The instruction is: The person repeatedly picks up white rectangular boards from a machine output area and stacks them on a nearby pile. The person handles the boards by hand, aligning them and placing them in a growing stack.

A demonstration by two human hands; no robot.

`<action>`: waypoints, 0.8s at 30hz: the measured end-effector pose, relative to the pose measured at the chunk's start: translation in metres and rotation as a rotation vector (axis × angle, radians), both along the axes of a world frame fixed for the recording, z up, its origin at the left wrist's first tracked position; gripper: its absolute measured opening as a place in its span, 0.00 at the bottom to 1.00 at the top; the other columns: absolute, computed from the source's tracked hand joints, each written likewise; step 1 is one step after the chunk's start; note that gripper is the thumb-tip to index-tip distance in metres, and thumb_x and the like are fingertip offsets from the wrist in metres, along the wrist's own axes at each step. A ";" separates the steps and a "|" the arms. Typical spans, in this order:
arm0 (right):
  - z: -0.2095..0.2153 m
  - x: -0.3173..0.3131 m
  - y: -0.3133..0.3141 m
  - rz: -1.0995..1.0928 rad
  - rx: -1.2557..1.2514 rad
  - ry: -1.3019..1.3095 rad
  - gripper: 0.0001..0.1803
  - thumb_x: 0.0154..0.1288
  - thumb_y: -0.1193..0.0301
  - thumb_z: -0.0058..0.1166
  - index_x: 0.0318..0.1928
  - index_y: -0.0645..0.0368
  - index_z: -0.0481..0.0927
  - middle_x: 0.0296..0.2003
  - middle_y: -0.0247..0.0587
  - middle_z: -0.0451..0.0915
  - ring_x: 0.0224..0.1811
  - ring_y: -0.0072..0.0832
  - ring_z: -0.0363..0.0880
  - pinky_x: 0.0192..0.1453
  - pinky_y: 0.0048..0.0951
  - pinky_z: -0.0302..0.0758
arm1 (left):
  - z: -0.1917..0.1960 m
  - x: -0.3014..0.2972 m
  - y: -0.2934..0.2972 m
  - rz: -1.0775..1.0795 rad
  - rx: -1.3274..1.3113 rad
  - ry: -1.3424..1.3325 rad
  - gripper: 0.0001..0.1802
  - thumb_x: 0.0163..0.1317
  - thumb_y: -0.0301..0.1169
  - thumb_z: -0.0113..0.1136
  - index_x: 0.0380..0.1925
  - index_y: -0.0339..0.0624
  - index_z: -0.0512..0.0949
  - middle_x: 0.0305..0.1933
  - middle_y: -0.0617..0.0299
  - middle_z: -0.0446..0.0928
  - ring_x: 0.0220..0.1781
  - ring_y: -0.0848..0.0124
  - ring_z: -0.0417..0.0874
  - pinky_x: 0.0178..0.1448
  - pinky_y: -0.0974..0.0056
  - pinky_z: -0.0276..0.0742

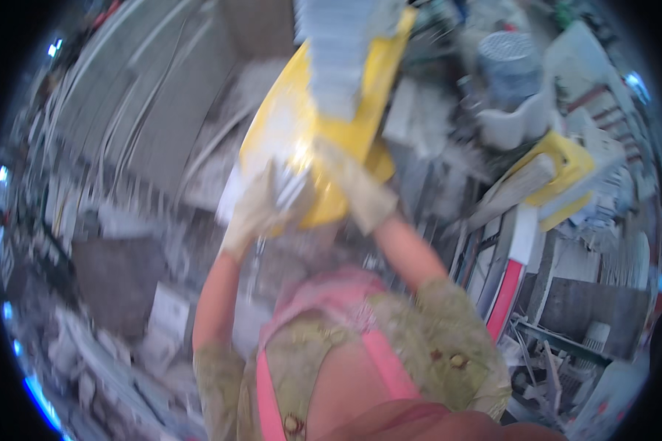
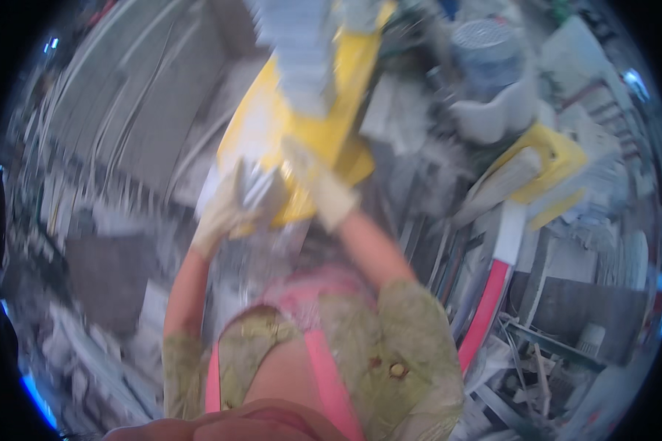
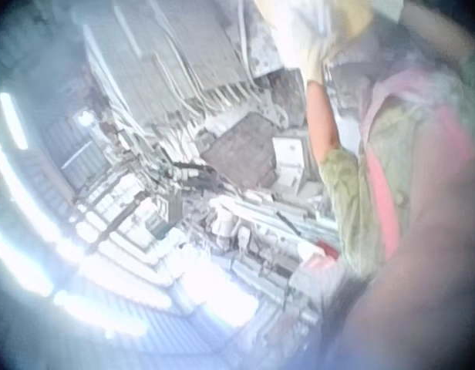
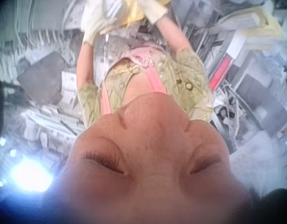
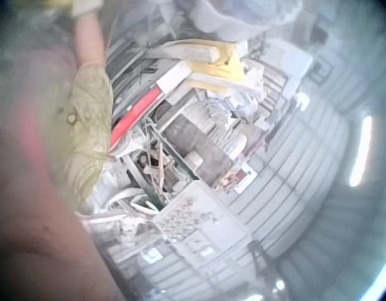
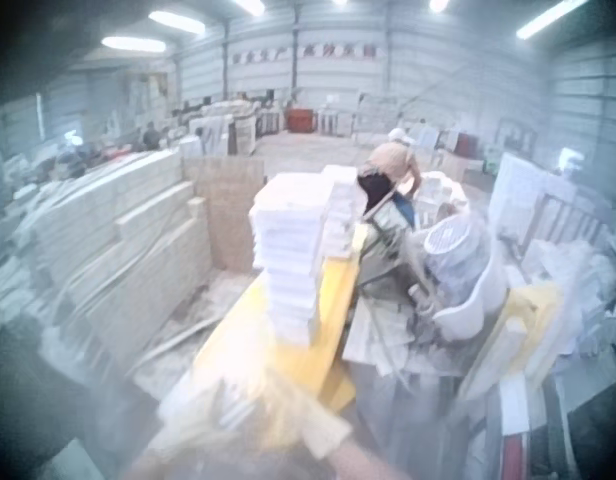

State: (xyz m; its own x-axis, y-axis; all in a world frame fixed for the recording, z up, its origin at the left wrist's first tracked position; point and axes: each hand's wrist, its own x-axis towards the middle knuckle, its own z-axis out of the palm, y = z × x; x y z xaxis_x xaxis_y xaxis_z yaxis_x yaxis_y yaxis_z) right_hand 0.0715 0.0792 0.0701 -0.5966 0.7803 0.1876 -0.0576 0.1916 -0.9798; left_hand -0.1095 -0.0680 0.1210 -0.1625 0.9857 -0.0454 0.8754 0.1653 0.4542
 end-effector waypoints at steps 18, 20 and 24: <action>0.000 -0.018 -0.005 0.439 0.043 -0.220 0.38 0.80 0.44 0.39 0.76 0.59 0.66 0.75 0.44 0.67 0.79 0.30 0.61 0.81 0.28 0.53 | -0.072 0.061 -0.032 0.639 0.545 -0.936 0.85 0.36 0.39 0.87 0.78 0.31 0.25 0.70 0.39 0.72 0.70 0.53 0.76 0.71 0.60 0.75; 0.002 -0.016 -0.010 0.524 -0.029 -0.074 0.39 0.80 0.43 0.39 0.76 0.59 0.65 0.76 0.44 0.65 0.80 0.30 0.59 0.82 0.29 0.52 | -0.070 0.069 -0.029 0.648 0.513 -0.927 0.86 0.36 0.38 0.88 0.79 0.34 0.25 0.68 0.42 0.75 0.70 0.54 0.76 0.73 0.59 0.73; -0.003 -0.011 -0.014 0.478 -0.120 -0.116 0.33 0.84 0.52 0.38 0.77 0.62 0.63 0.74 0.45 0.67 0.79 0.30 0.58 0.82 0.30 0.51 | -0.072 0.081 -0.032 0.636 0.431 -0.881 0.84 0.37 0.40 0.87 0.79 0.37 0.27 0.68 0.43 0.74 0.71 0.55 0.74 0.73 0.57 0.73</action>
State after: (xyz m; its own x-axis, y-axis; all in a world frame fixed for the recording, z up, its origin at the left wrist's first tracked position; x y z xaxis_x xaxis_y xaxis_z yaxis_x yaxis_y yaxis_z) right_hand 0.0600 0.0649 0.0667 -0.9042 0.4265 0.0251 -0.0011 0.0563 -0.9984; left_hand -0.0286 -0.1000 0.0494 -0.7114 0.6993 -0.0701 0.0448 0.1447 0.9885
